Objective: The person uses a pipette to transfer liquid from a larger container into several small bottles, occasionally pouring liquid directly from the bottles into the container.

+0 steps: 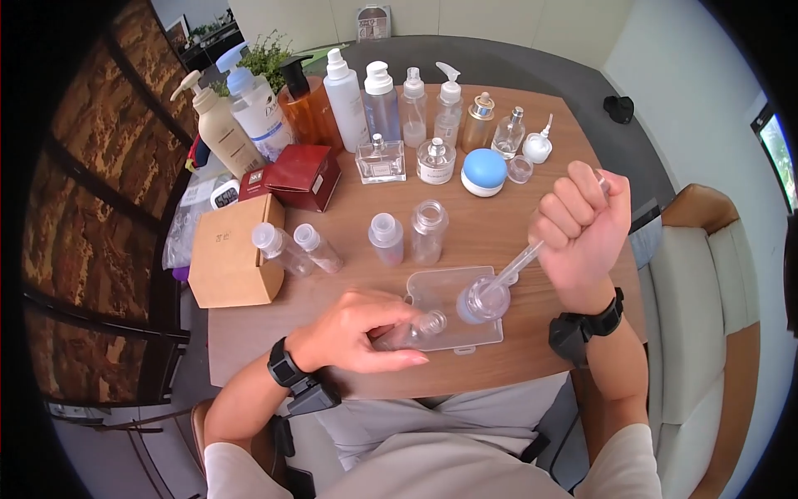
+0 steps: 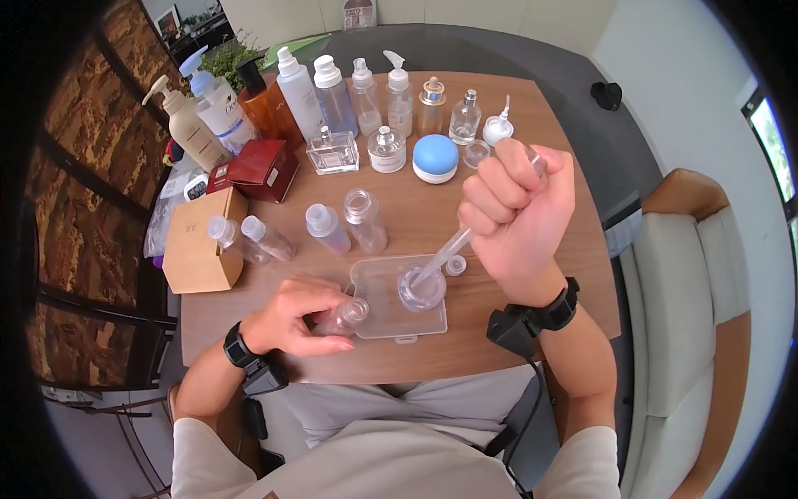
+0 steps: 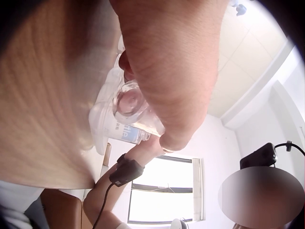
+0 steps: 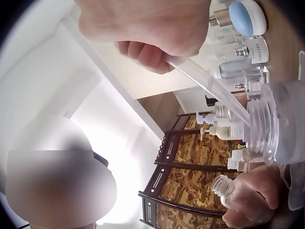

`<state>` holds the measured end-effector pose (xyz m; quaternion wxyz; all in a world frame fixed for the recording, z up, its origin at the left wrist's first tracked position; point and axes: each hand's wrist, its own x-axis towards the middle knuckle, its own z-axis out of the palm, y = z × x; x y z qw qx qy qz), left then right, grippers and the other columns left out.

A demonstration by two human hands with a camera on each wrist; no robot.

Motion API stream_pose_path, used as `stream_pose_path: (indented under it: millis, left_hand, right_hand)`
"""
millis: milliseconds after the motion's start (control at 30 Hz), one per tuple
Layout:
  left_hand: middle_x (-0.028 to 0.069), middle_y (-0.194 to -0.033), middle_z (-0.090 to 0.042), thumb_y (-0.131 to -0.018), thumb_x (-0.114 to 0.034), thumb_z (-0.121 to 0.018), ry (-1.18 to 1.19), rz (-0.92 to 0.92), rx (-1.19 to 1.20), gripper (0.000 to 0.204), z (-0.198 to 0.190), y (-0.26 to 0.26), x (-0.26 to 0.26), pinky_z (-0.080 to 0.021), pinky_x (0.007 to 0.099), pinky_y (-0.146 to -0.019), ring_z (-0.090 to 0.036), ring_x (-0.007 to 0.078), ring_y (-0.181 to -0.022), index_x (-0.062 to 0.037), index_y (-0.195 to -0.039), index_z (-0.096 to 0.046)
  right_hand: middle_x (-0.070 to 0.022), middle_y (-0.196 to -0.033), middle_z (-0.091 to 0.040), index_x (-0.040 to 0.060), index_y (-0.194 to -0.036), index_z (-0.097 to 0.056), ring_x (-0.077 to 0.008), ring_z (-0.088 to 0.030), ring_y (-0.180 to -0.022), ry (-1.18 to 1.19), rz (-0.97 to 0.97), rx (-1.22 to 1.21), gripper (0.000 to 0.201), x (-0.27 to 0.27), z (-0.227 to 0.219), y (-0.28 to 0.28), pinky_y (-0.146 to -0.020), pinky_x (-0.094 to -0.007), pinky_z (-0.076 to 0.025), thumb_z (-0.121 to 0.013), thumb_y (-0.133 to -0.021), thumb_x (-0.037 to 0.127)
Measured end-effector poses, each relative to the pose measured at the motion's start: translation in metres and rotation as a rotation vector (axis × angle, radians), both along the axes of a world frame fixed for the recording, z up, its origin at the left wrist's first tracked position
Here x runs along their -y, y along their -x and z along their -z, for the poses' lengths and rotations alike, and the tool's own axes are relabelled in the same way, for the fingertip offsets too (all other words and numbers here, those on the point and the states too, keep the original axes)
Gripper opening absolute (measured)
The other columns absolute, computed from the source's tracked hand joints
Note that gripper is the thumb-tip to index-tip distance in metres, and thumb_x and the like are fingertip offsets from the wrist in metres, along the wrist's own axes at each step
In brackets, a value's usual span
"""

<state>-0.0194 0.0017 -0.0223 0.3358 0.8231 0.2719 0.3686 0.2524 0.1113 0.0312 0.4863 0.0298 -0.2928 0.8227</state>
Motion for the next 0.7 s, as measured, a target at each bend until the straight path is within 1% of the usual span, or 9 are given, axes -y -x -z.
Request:
stream_pose_path:
  millis: [67,133,200,300,367,467,700]
  left_hand:
    - [0.0043,-0.059,-0.05,-0.076,-0.021,-0.084,0.016,0.0,-0.023,0.035,0.0,0.0,0.001,-0.035,0.0304,-0.046,-0.044,0.0161,-0.048,-0.0007,-0.101,-0.069]
    - [0.0044,-0.059,-0.051,-0.077,-0.021,-0.084,0.038,-0.012,-0.046,0.035,0.001,-0.002,0.002,-0.035,0.0303,-0.046,-0.045,0.016,-0.048,-0.0007,-0.101,-0.069]
    - [0.0044,-0.06,-0.051,-0.077,-0.021,-0.083,0.0,-0.015,0.017,0.034,0.004,-0.004,0.001,-0.035,0.0304,-0.046,-0.046,0.0161,-0.049,-0.0006,-0.1,-0.069]
    - [0.0043,-0.06,-0.051,-0.077,-0.02,-0.083,0.025,-0.018,-0.011,0.032,0.003,-0.004,-0.001,-0.036,0.0305,-0.046,-0.046,0.0164,-0.049,-0.0006,-0.099,-0.069]
    - [0.0043,-0.06,-0.051,-0.077,-0.02,-0.083,0.033,-0.027,-0.029,0.032,0.003,-0.005,-0.001,-0.036,0.0303,-0.046,-0.046,0.0165,-0.049,-0.0006,-0.098,-0.069]
    - [0.0044,-0.06,-0.052,-0.077,-0.02,-0.083,0.036,0.0,-0.051,0.032,0.005,-0.004,-0.003,-0.035,0.03,-0.046,-0.045,0.0164,-0.049,-0.0008,-0.098,-0.069]
    - [0.0043,-0.06,-0.052,-0.074,-0.02,-0.085,0.038,0.025,-0.029,0.037,0.014,-0.005,-0.006,-0.032,0.0295,-0.045,-0.044,0.015,-0.048,0.0004,-0.101,-0.07]
  right_hand:
    - [0.0079,-0.053,-0.02,0.0182,-0.062,-0.026,-0.0075,-0.016,-0.046,0.048,-0.055,-0.057,0.036,-0.005,0.005,-0.004,-0.041,-0.0258,-0.013,-0.038,-0.094,0.028]
    - [0.0078,-0.053,-0.021,0.0182,-0.062,-0.027,-0.0074,-0.017,-0.046,0.093,-0.062,-0.095,0.035,-0.008,0.008,-0.007,-0.041,-0.0255,-0.014,-0.038,-0.094,0.026]
    - [0.007,-0.055,-0.022,0.0177,-0.063,-0.03,-0.0075,-0.019,-0.047,0.142,-0.095,-0.154,0.032,-0.011,0.014,-0.008,-0.042,-0.0251,-0.016,-0.038,-0.094,0.021]
    - [0.0063,-0.055,-0.023,0.0167,-0.063,-0.029,-0.008,-0.019,-0.048,0.242,-0.143,-0.253,0.031,-0.017,0.024,-0.009,-0.042,-0.0252,-0.017,-0.037,-0.094,0.019]
    - [0.0055,-0.055,-0.023,0.0159,-0.063,-0.029,-0.0083,-0.02,-0.048,0.255,-0.162,-0.289,0.031,-0.021,0.03,-0.009,-0.042,-0.0253,-0.018,-0.036,-0.093,0.016]
    - [0.0052,-0.055,-0.023,0.0157,-0.063,-0.029,-0.0083,-0.02,-0.048,0.296,-0.163,-0.314,0.031,-0.02,0.033,-0.011,-0.042,-0.0254,-0.017,-0.037,-0.093,0.015]
    - [0.0058,-0.055,-0.022,0.0158,-0.062,-0.03,-0.0085,-0.019,-0.047,0.284,-0.143,-0.312,0.032,-0.02,0.035,-0.013,-0.041,-0.0253,-0.016,-0.039,-0.093,0.014]
